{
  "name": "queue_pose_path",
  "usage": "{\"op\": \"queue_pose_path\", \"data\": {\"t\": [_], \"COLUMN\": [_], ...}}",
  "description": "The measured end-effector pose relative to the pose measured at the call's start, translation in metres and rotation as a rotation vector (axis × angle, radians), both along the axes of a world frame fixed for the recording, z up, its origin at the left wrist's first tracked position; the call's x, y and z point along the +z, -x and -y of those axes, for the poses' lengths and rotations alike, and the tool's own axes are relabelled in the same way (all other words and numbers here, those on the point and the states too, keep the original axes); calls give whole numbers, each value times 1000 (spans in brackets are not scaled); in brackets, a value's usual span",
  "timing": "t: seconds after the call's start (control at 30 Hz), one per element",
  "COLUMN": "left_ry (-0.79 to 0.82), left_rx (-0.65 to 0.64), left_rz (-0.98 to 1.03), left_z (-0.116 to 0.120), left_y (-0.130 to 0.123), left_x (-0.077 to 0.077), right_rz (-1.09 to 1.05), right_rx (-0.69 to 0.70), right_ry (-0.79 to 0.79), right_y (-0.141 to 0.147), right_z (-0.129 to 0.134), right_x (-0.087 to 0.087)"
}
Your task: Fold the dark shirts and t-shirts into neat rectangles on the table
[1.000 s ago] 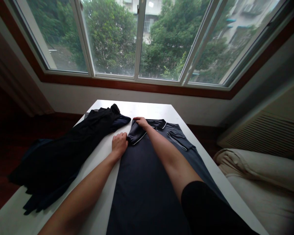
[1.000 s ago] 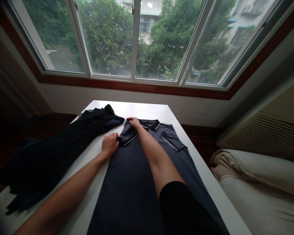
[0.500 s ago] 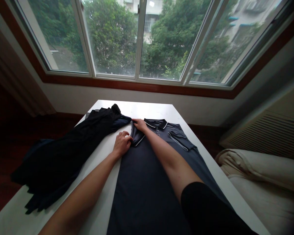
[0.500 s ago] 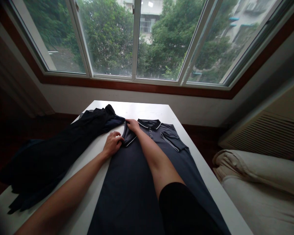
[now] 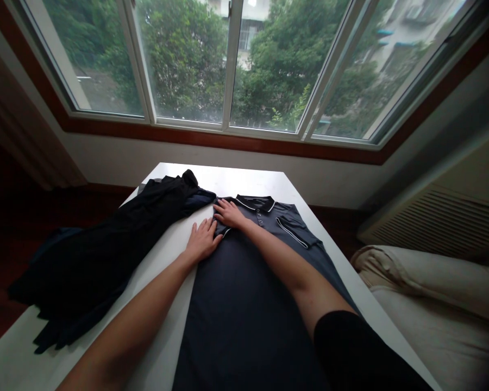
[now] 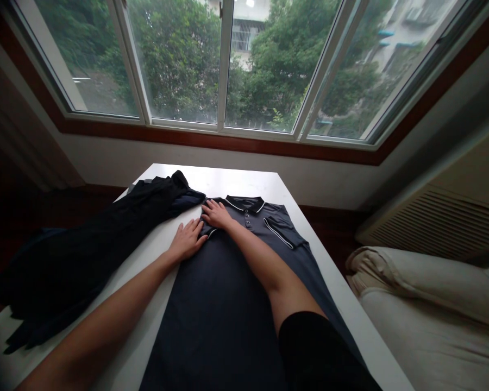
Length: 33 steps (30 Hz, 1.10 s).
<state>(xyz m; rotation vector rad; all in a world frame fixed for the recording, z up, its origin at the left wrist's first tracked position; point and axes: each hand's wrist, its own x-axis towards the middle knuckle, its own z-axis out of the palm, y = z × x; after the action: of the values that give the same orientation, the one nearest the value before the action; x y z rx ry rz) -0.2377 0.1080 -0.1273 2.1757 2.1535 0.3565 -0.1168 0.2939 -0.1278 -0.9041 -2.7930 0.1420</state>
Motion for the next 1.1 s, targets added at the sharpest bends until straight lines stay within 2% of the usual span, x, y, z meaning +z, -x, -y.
{"op": "queue_pose_path", "data": {"t": [0.1,0.23,0.37,0.5,0.6,0.67,0.73,0.8,0.87,0.97,1.03,1.1], "left_ry": [25,55,5,-90,-7,49,57,33,2,-3,4,-16], "left_rx": [28,80,52,-129,-228,-234,-212,-183,-182,-329,-537,-808], "left_rz": [-23,-42,-68,-102,-86,-77,-81,-91,-97,-78,-41,-2], "left_z": [-1,0,4,10,15,17,18,20,24,39,57,81], "left_y": [-1,-1,0,-5,-13,-17,-21,-28,-41,-79,-117,-161], "left_x": [-4,-3,-1,4,6,5,5,8,16,35,47,55], "right_rz": [91,107,-37,-62,-130,-160,-171,-140,-68,-38,-109,-198], "right_rx": [-55,-54,-126,-151,-148,-207,-340,-478,-533,-530,-534,-587], "right_ry": [76,71,-38,-5,-100,-151,-159,-98,22,153,156,131], "right_y": [4,3,-29,-92,-151,-194,-236,-273,-299,-316,-317,-317], "right_z": [0,-3,0,7,13,17,20,25,32,38,35,23], "right_x": [-6,1,7,4,5,8,10,9,5,1,3,8]}}
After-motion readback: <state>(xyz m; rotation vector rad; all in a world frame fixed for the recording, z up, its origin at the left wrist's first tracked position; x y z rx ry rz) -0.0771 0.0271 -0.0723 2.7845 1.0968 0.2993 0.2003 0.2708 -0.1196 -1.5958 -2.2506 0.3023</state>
